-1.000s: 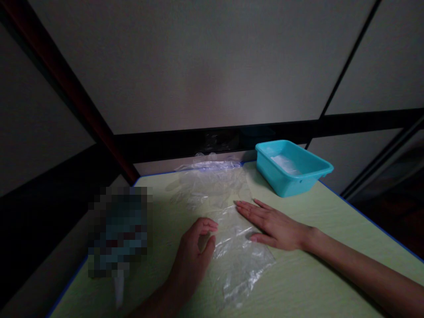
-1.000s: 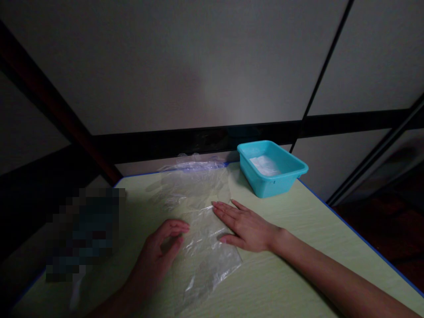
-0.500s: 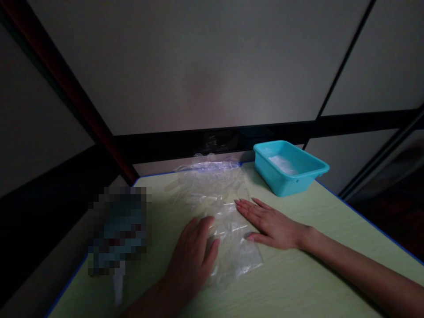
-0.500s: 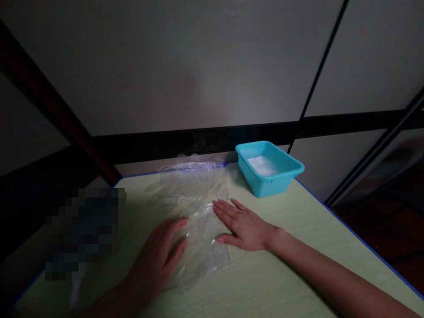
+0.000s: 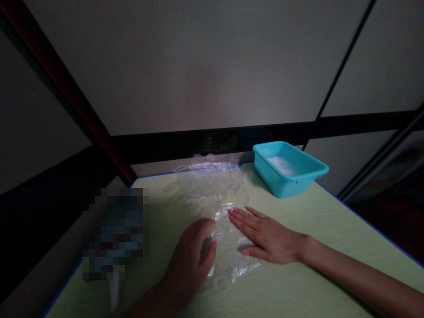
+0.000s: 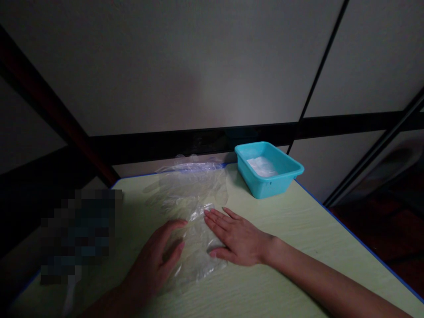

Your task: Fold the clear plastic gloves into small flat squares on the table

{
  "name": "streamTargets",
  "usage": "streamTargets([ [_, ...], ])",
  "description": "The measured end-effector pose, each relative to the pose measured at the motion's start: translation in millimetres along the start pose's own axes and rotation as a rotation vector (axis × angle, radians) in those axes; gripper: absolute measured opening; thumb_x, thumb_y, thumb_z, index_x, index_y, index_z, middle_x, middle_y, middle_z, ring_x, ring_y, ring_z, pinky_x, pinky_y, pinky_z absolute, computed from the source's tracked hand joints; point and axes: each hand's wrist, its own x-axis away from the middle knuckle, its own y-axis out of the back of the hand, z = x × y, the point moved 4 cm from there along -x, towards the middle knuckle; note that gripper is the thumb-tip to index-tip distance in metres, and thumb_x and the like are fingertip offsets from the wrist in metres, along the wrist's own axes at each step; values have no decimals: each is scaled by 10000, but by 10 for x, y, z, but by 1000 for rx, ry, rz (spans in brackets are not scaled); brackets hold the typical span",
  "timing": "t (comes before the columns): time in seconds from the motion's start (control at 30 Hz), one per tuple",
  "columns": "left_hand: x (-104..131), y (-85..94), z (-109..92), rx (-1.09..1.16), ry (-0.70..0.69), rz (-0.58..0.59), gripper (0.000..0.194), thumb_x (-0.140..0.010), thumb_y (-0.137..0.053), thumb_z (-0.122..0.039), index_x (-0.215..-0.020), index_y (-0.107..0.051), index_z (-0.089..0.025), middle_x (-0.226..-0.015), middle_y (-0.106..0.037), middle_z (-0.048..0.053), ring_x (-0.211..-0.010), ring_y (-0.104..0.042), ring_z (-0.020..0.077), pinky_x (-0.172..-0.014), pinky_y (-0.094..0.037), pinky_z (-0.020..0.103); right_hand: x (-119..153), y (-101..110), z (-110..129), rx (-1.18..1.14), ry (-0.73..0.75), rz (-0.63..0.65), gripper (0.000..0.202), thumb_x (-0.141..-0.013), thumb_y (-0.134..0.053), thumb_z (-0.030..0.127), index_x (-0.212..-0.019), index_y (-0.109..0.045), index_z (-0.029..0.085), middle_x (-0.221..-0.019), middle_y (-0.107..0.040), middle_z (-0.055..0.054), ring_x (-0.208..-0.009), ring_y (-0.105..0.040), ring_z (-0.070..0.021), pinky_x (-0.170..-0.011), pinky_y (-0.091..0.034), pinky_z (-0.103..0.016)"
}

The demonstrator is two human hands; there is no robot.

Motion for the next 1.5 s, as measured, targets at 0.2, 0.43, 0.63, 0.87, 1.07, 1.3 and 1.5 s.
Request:
streamTargets([
  [0.2,-62,33,39,248,148,-36,173,-764,-469,-164,-913,-555,-183,-907,-629,61,-870,-594,220,-794,-458,339,66,120,12,-33,152,-49,575,-897,-383,443,-1347,-302,94,-1423,-235,-151,-1322,-154,-222,-1062,-194,-404],
  [0.43,-73,52,2,385,131,37,195,-791,-461,-164,-934,-592,-187,-963,-634,67,-914,-587,210,-801,-465,310,205,382,178,-38,224,-104,286,-899,-422,306,-1070,-573,133,-1105,-576,-106,-998,-512,-205,-851,-396,-370],
  [0.63,46,-58,-62,248,-64,305,428,-817,-490,-211,-1242,-464,-249,-1279,-493,60,-1198,-402,244,-1009,-296,389,216,328,255,-23,268,-68,237,-867,-459,285,-987,-598,135,-1088,-580,-90,-1011,-498,-202,-848,-390,-361],
  [0.87,-50,30,57,479,180,42,149,-803,-491,-223,-891,-610,-202,-1003,-616,69,-1013,-535,236,-926,-370,370,231,361,285,189,219,8,166,-829,-518,281,-744,-593,159,-840,-586,-51,-793,-505,-178,-702,-399,-326],
  [1.07,-109,7,166,714,313,-33,152,-836,-447,-304,-905,-500,-180,-854,-633,60,-823,-608,202,-672,-481,301,235,303,327,274,250,22,192,-856,-478,205,-687,-560,165,-760,-559,-31,-729,-480,-164,-660,-357,-321],
  [1.3,-101,-36,150,726,335,37,144,-829,-459,-308,-846,-517,-177,-774,-647,44,-741,-621,185,-575,-457,258,231,203,353,329,312,-6,242,-877,-443,144,-661,-553,158,-727,-553,-34,-708,-474,-162,-629,-334,-321],
  [1.5,-99,-36,136,697,339,61,122,-809,-466,-283,-806,-535,-181,-774,-646,34,-750,-618,182,-590,-448,250,233,242,372,319,306,25,238,-875,-440,151,-671,-562,159,-724,-564,-40,-703,-479,-167,-634,-345,-324],
])
